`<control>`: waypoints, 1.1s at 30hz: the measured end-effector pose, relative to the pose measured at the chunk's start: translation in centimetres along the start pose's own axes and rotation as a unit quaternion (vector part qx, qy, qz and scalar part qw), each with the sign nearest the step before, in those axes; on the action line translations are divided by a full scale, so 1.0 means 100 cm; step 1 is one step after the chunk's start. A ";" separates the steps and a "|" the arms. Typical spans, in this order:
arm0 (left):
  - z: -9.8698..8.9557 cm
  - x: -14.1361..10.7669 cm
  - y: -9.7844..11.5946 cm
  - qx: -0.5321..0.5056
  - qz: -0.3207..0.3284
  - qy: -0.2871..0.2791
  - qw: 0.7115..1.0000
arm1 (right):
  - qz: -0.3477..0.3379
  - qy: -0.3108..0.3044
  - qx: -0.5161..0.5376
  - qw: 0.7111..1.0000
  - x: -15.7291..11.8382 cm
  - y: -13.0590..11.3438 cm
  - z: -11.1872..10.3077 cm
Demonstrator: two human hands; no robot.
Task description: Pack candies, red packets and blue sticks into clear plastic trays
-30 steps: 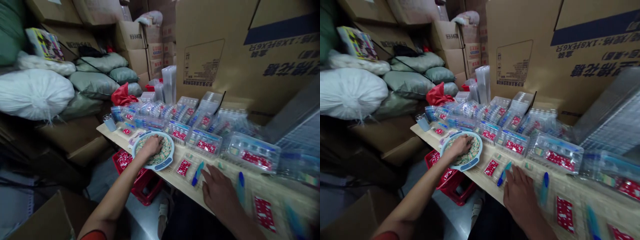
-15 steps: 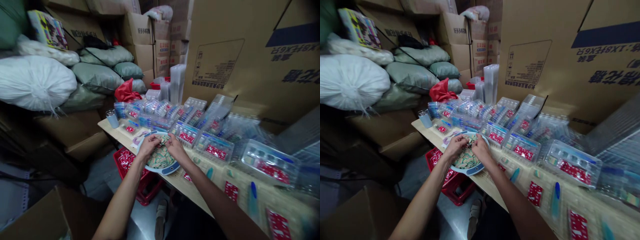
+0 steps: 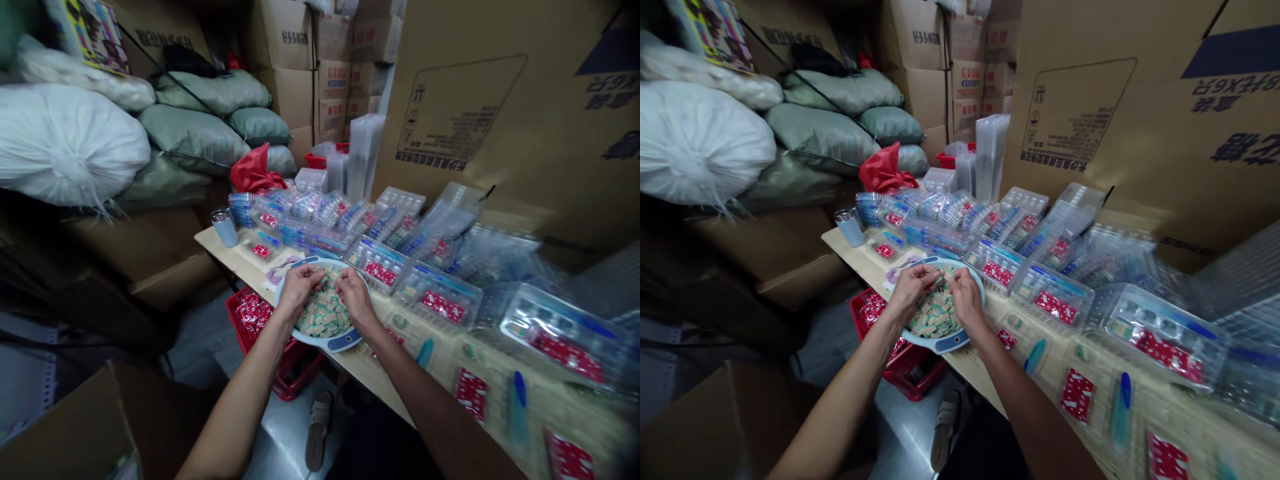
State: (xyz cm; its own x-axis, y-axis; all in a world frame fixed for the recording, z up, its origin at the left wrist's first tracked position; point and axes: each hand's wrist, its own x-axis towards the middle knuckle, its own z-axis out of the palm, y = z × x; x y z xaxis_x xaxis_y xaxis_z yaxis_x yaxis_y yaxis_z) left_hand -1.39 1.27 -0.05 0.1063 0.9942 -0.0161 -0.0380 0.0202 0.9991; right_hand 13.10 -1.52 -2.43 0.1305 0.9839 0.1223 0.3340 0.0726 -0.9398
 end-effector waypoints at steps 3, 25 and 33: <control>0.002 -0.002 0.001 -0.002 -0.020 -0.027 0.999 | 0.001 -0.005 -0.025 1.000 -0.002 -0.005 0.001; 0.006 -0.005 -0.002 0.025 -0.046 -0.045 0.998 | 0.001 0.034 0.054 0.998 -0.006 -0.008 -0.005; 0.000 0.000 -0.006 0.011 0.039 0.016 0.999 | 0.024 -0.029 0.157 0.987 -0.008 -0.008 -0.002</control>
State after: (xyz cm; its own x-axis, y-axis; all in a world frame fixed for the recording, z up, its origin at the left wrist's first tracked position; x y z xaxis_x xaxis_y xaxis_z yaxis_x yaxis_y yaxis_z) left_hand -1.38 1.30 -0.67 0.0722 0.9956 0.0602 -0.0230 -0.0587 0.9980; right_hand 12.96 -2.41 -1.75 0.0816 0.9945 0.0659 0.0219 0.0643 -0.9977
